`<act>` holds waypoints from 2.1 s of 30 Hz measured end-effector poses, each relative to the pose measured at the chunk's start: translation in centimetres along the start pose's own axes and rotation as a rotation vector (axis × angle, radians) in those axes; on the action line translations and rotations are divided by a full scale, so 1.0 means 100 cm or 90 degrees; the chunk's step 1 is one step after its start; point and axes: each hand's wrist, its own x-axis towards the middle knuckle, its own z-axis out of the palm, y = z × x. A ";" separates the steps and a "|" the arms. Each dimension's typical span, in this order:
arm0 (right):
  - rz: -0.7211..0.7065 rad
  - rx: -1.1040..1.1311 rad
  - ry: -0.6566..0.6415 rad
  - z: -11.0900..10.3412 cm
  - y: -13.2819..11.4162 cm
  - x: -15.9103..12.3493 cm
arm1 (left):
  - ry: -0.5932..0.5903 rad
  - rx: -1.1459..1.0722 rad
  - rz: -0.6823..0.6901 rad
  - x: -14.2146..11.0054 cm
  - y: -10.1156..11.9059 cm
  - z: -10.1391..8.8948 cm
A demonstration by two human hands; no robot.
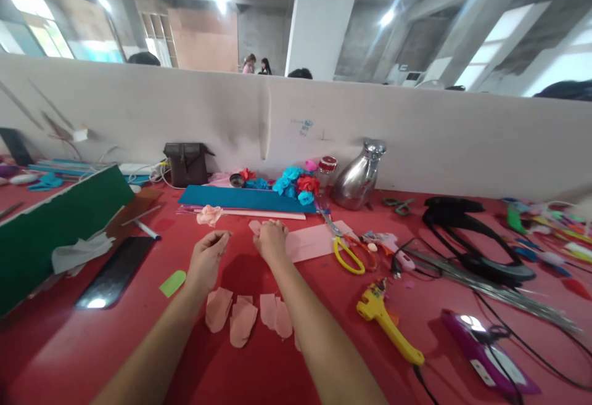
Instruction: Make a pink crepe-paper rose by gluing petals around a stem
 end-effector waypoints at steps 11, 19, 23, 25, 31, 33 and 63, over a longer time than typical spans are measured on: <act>-0.211 0.237 -0.088 -0.043 0.017 -0.060 | 0.038 -0.046 -0.021 0.006 0.004 -0.006; -0.469 0.292 -0.083 -0.032 -0.005 -0.091 | -0.014 0.019 -0.012 0.011 0.004 -0.010; -0.597 0.161 -0.125 -0.021 -0.015 -0.075 | 0.001 0.025 -0.009 0.014 0.007 -0.016; -0.596 0.138 -0.129 -0.023 -0.013 -0.067 | 0.003 0.022 -0.028 0.014 0.009 -0.016; -0.154 0.083 -0.041 -0.036 0.028 -0.031 | -0.015 0.049 -0.017 0.007 0.015 -0.009; -0.057 0.050 -0.014 -0.036 0.043 -0.016 | -0.017 0.050 -0.022 0.005 0.014 -0.008; 0.044 0.418 0.067 -0.031 0.034 -0.017 | -0.104 0.101 -0.007 -0.004 0.002 0.004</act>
